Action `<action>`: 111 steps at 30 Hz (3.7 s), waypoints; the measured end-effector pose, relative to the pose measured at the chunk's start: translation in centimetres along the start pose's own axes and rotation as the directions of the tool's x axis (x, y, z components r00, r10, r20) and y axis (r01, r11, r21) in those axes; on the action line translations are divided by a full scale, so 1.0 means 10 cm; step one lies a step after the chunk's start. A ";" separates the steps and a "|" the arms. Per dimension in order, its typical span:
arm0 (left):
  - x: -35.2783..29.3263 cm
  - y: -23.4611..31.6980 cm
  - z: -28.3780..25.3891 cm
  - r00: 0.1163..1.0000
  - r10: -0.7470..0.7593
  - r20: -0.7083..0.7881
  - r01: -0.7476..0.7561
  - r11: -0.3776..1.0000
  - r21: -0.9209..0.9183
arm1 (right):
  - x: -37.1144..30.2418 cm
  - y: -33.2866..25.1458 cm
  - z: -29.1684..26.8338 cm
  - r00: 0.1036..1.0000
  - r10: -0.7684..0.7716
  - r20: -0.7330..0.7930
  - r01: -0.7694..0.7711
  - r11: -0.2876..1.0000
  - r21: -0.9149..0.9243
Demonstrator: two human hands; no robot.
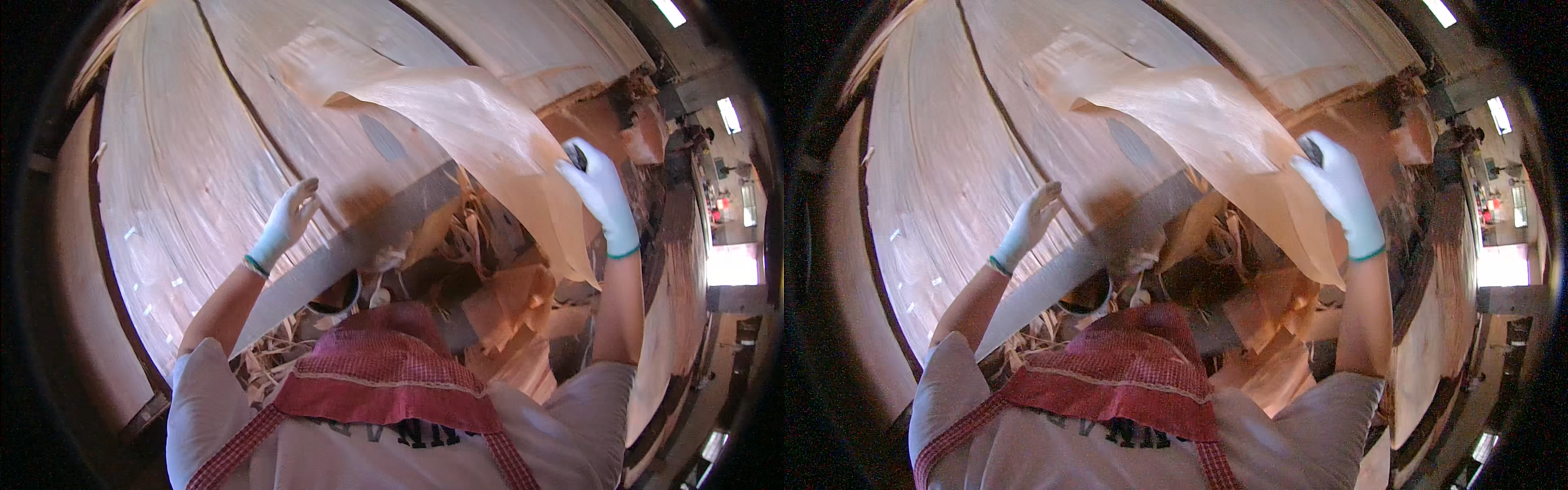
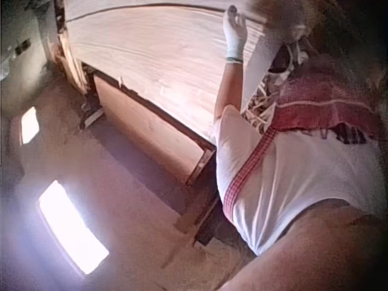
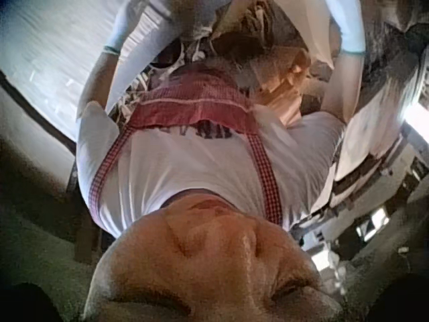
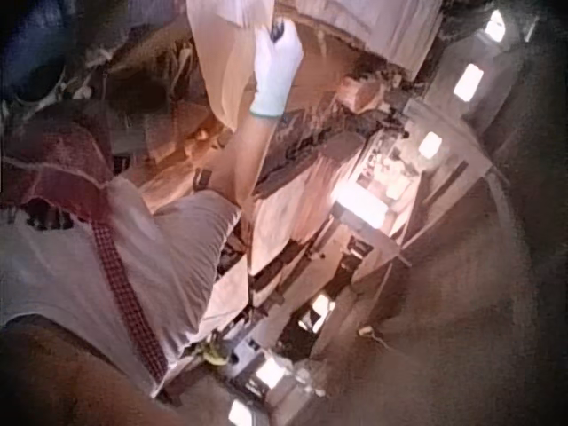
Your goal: The person applies adhesive tape to small splits in large wood veneer sheets, cuts the tape, and peels away damaged veneer fragments.
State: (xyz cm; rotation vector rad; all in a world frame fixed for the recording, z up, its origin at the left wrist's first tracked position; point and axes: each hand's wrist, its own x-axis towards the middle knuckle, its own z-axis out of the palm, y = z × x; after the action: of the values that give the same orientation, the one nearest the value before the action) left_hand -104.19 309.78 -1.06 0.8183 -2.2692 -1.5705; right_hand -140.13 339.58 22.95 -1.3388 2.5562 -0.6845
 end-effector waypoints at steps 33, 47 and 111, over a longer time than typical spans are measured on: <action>2.55 -0.73 0.66 0.612 -0.407 -0.678 0.233 0.912 -0.337 | -0.07 2.20 1.54 0.941 0.250 0.226 -0.317 0.886 0.339; 2.52 -0.58 0.61 0.489 -0.311 -0.815 0.301 0.937 -0.177 | 0.38 2.56 2.20 0.745 0.476 0.467 -0.667 0.559 0.493; 2.50 0.07 2.17 0.834 0.437 0.336 -0.536 0.499 0.681 | 2.00 1.80 2.18 0.614 -0.172 0.770 0.646 0.670 -0.366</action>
State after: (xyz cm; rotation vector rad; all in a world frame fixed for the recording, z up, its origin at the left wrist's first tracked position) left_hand -135.66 312.09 -11.14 0.1337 -2.9109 -0.3642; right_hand -157.12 325.23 -3.62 -1.9693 1.8380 0.6461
